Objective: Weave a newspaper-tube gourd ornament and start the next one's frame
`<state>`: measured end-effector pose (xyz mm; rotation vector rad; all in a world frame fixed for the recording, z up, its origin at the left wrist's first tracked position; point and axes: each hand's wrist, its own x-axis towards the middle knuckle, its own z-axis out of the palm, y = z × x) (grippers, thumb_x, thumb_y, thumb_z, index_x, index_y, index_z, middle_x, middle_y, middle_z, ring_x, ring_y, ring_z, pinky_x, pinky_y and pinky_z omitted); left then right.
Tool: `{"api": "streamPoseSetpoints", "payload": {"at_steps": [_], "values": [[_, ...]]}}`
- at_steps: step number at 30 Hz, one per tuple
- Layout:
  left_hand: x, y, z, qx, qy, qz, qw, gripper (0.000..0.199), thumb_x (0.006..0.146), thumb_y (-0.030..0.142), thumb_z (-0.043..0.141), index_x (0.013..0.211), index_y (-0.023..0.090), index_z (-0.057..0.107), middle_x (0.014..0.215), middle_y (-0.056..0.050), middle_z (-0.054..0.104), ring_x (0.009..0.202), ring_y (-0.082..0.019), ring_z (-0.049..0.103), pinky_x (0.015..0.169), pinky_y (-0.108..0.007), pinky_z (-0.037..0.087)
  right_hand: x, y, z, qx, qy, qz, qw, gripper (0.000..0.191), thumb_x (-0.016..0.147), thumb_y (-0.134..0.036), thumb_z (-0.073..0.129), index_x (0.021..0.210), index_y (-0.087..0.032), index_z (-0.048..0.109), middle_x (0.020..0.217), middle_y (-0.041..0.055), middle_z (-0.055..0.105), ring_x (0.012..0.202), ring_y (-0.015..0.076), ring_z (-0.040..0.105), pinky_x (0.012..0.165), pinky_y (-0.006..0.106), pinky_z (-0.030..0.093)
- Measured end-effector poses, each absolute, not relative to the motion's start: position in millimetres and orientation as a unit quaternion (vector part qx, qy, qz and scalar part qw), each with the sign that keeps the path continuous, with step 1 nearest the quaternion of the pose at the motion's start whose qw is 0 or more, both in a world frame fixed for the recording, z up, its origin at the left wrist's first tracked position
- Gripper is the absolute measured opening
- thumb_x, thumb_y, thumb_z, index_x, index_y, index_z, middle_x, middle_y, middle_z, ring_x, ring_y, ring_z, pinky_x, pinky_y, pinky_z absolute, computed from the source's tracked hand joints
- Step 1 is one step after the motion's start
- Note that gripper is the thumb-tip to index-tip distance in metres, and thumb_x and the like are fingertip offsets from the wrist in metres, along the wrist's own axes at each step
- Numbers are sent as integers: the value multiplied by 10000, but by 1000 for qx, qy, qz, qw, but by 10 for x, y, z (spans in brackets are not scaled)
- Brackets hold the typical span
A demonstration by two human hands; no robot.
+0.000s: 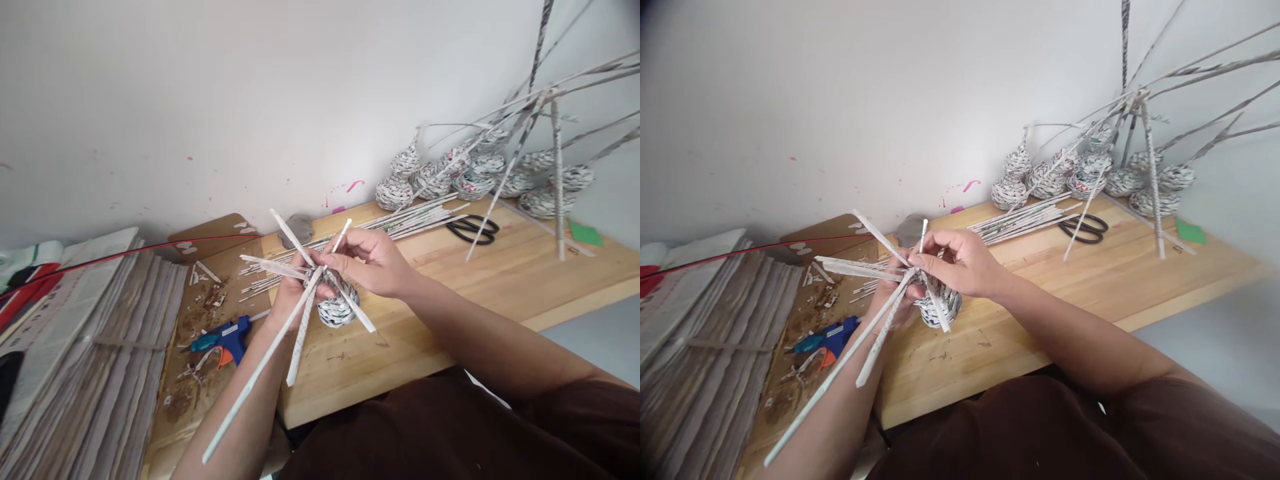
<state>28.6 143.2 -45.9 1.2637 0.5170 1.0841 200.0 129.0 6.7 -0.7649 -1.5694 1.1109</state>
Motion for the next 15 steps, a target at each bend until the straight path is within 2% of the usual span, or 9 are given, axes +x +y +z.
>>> {"api": "streamPoseSetpoints", "payload": {"at_steps": [5,8,11,15], "values": [[291,1442,-421,568,250,476,623,618,530,485,924,926,231,523,893,21,651,739,-136,611,612,-236,435,2040,1288,111,-321,-727,372,479,79,838,-234,698,862,-167,662,736,-7,645,637,104,578,569,226,457],[279,1462,-429,570,269,466,621,657,494,496,933,925,225,517,931,6,653,727,-134,598,579,-230,404,2064,1294,136,-320,-774,309,451,64,823,-143,672,879,-171,663,829,17,687,752,131,625,689,255,490],[271,1477,-424,568,271,463,624,654,487,458,946,930,218,529,851,28,615,666,-108,549,565,-225,387,2067,1306,128,-324,-811,229,430,118,790,-108,701,890,-168,684,869,41,693,839,163,625,790,299,481],[269,1474,-390,586,277,467,602,608,489,341,965,919,206,557,790,55,555,660,-86,512,595,-213,403,2049,1321,85,-320,-815,178,449,57,810,-145,729,849,-163,692,818,34,688,813,159,619,783,295,466]]}}
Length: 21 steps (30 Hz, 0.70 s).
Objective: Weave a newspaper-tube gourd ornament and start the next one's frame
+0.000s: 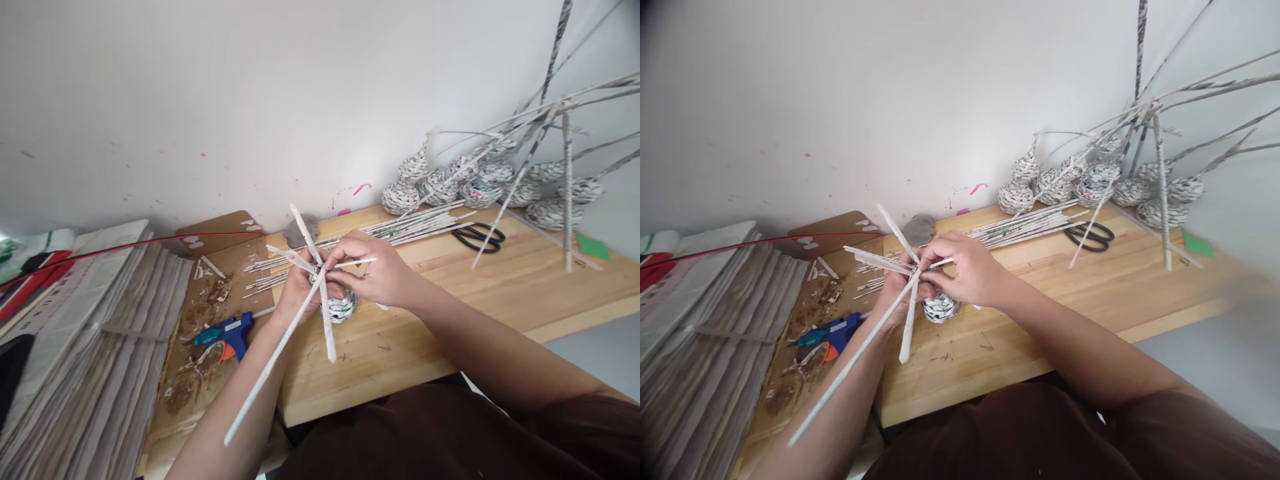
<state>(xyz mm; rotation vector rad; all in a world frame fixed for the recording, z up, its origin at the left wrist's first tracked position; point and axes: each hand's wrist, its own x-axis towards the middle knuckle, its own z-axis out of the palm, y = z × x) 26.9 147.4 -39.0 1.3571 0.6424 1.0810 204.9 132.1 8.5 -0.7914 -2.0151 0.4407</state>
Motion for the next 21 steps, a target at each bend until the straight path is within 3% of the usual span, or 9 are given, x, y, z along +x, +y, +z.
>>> {"api": "streamPoseSetpoints", "payload": {"at_steps": [5,15,21], "values": [[271,1462,-386,575,261,474,614,596,543,391,941,955,203,554,892,21,591,751,-114,553,653,-229,439,2047,1351,33,-293,-812,169,476,28,830,-173,733,839,-178,706,793,39,692,776,164,631,753,305,481],[289,1410,-349,560,287,476,615,612,526,358,949,954,221,533,774,52,571,637,-96,516,594,-222,392,2018,1395,-38,-252,-831,85,488,21,855,-174,704,868,-188,714,835,77,709,794,189,647,739,332,521],[300,1429,-359,560,295,484,604,586,526,321,943,946,204,551,852,32,601,790,-143,556,730,-261,436,2011,1335,10,-309,-812,128,478,42,845,-153,677,810,-171,662,801,54,684,767,168,633,726,299,491]]}}
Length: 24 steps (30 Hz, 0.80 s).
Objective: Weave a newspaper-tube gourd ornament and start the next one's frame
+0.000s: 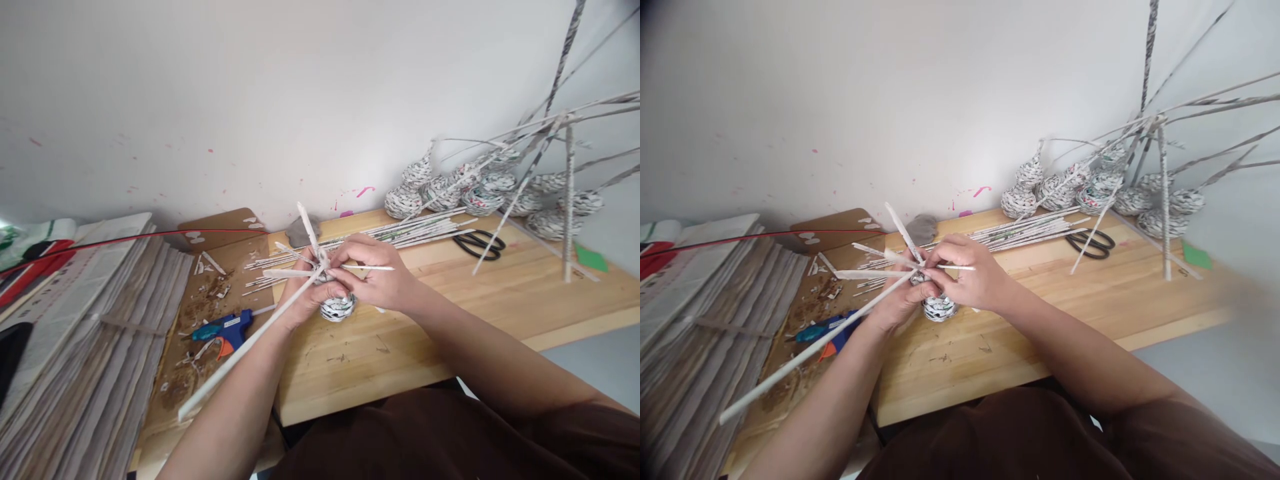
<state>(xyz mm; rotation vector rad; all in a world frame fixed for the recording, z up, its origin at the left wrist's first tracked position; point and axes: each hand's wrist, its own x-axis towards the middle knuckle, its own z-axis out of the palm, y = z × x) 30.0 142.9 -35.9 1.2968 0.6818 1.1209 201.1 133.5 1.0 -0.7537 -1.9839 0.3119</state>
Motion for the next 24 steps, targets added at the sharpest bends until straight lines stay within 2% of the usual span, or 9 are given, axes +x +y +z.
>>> {"api": "streamPoseSetpoints", "payload": {"at_steps": [5,8,13,17,20,24], "values": [[315,1390,-358,552,276,497,610,476,650,267,883,984,211,548,922,12,620,897,-168,587,839,-302,457,2007,1310,39,-366,-782,182,471,75,811,-121,674,782,-170,625,755,5,660,709,130,605,696,260,459],[320,1374,-369,532,259,495,636,437,712,273,841,1033,226,548,926,13,620,869,-165,598,812,-300,464,2006,1312,52,-371,-768,212,477,55,831,-136,654,792,-168,632,741,-3,658,688,123,599,678,250,457],[330,1386,-384,529,269,506,626,417,705,265,846,1021,224,578,944,4,628,888,-167,612,831,-301,472,2059,1372,35,-315,-786,222,484,56,848,-126,640,860,-162,681,815,29,683,757,138,627,704,259,478],[332,1405,-389,532,280,513,612,457,643,251,886,990,222,590,857,28,630,792,-139,598,783,-282,473,2110,1434,1,-254,-802,237,486,112,881,-135,614,911,-177,713,881,60,715,834,166,667,765,302,513],[326,1416,-396,535,274,516,610,425,650,268,880,958,211,592,837,30,629,757,-126,582,746,-266,462,2117,1432,8,-263,-795,243,490,126,892,-145,611,927,-183,726,917,73,738,860,176,683,782,317,527],[314,1418,-419,529,272,516,616,390,683,288,859,967,211,604,839,26,628,733,-117,570,707,-254,454,2107,1393,36,-311,-765,293,482,118,894,-197,630,962,-167,723,890,65,749,814,172,692,719,293,537]]}}
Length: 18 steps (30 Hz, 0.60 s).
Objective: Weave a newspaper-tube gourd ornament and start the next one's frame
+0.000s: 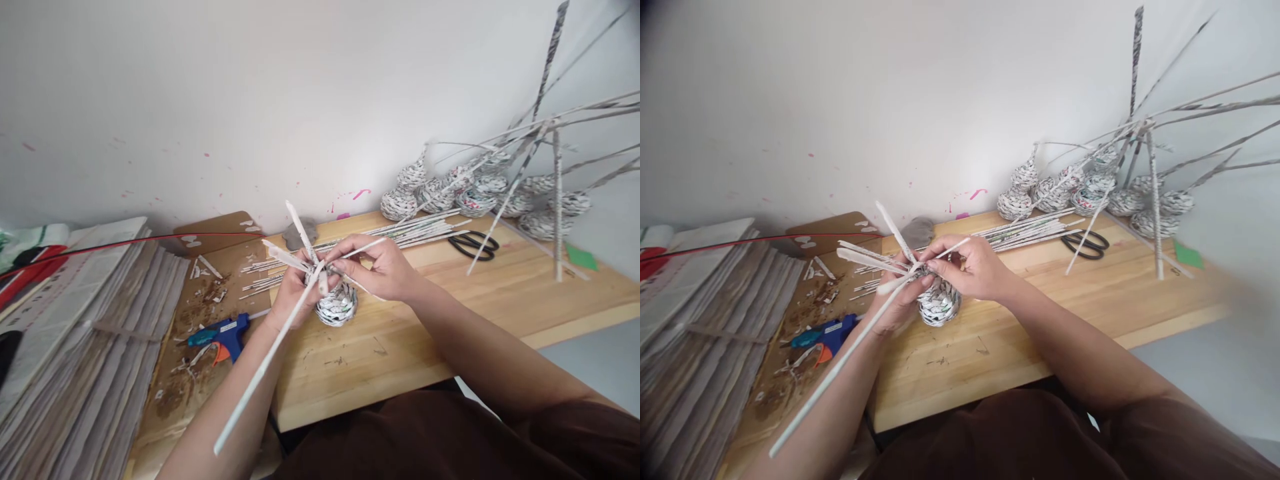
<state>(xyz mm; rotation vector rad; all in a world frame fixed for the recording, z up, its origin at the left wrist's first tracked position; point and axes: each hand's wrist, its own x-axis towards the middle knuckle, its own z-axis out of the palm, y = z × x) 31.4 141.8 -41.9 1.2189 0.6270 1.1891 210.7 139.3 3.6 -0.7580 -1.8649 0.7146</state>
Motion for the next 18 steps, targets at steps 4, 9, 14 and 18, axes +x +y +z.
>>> {"api": "streamPoseSetpoints", "payload": {"at_steps": [4,9,14,18], "values": [[300,1413,-438,534,275,510,616,383,697,318,847,984,217,614,827,21,615,713,-116,562,659,-244,442,2095,1379,48,-327,-727,343,497,126,896,-233,631,954,-152,708,862,62,743,762,159,681,654,266,528],[290,1403,-439,548,271,495,617,378,700,303,843,962,222,584,807,31,581,699,-111,532,663,-245,436,2076,1366,55,-320,-741,329,489,76,859,-231,679,886,-165,707,767,17,707,629,111,596,560,228,472],[290,1405,-443,562,283,496,599,374,696,310,843,945,223,579,823,24,590,731,-127,547,698,-261,445,2051,1353,29,-334,-744,316,485,51,879,-200,645,847,-164,666,696,-9,645,616,100,560,563,216,450],[284,1429,-427,578,289,486,588,419,642,282,872,915,216,561,776,37,572,681,-118,513,654,-249,422,2077,1364,38,-310,-769,310,465,84,876,-149,628,929,-157,692,745,3,670,598,94,555,551,214,437]]}}
